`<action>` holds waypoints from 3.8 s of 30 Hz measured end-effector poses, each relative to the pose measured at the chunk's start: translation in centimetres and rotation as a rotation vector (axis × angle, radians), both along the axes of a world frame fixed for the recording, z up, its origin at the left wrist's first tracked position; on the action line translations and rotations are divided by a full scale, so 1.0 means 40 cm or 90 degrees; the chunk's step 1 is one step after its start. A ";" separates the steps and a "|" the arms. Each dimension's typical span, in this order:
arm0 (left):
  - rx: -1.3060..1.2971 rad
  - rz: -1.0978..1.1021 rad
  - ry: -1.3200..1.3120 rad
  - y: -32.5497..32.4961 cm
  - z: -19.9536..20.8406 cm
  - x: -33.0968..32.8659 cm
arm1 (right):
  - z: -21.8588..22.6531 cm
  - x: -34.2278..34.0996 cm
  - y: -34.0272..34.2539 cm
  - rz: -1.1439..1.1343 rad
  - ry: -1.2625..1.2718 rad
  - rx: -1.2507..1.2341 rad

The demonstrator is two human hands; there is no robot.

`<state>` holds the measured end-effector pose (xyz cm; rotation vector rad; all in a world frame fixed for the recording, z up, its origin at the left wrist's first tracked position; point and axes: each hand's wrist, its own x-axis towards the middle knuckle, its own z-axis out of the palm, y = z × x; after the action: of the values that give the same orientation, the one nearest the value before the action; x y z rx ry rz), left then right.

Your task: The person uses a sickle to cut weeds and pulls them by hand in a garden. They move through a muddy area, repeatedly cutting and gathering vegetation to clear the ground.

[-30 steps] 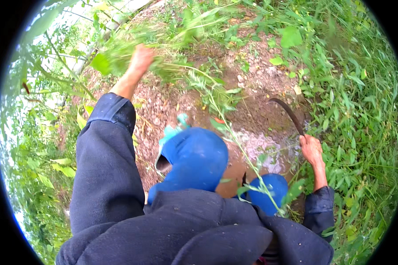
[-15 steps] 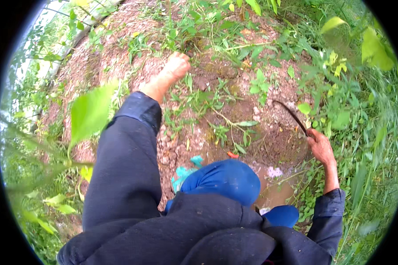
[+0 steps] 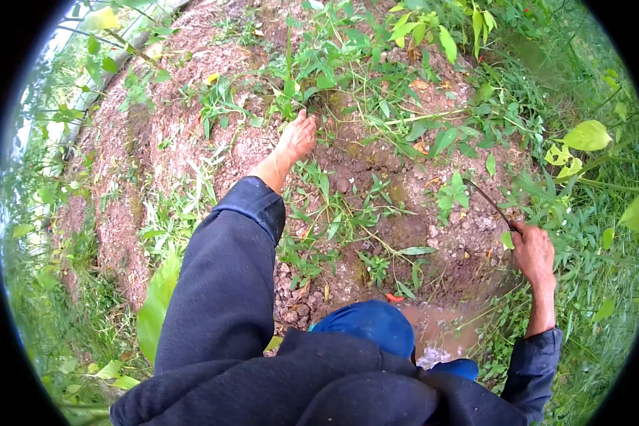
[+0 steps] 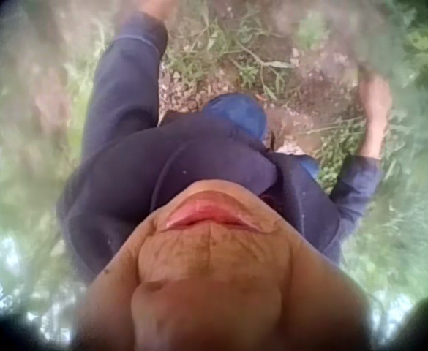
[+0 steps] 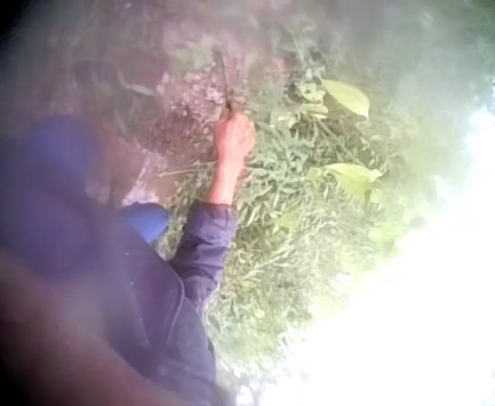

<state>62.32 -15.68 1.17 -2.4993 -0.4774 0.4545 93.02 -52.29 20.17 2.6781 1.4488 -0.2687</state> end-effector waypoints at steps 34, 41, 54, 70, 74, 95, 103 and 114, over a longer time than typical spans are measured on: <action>-0.327 0.065 -0.411 -0.125 -0.060 0.414 | -0.235 -0.040 0.330 0.001 0.097 0.030; -0.394 -0.155 -0.609 -0.296 -0.007 0.407 | -0.435 0.029 0.368 -0.426 0.401 0.268; -0.522 -0.202 -0.508 -0.485 0.122 0.439 | -0.338 0.046 0.288 -0.666 1.013 0.801; -0.895 -0.102 -0.329 -0.618 0.056 0.179 | -0.551 -0.268 0.062 -0.431 0.469 0.507; -0.547 -0.350 -0.390 -0.517 0.081 0.257 | -0.458 -0.335 0.051 -0.182 0.444 0.321; -0.068 0.408 -0.144 -0.022 0.317 -0.420 | -0.435 -0.226 -0.019 -0.453 0.790 0.409; 0.015 1.270 0.314 -0.219 0.605 -1.372 | -0.508 -0.275 -0.042 -0.427 0.784 0.262; -0.195 0.670 0.267 -0.176 0.347 -0.465 | -0.472 -0.340 0.025 -0.311 0.702 0.131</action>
<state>43.72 -22.73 15.03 -2.1141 -1.6199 1.4864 79.41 -51.31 1.29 3.1245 0.8666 -1.9494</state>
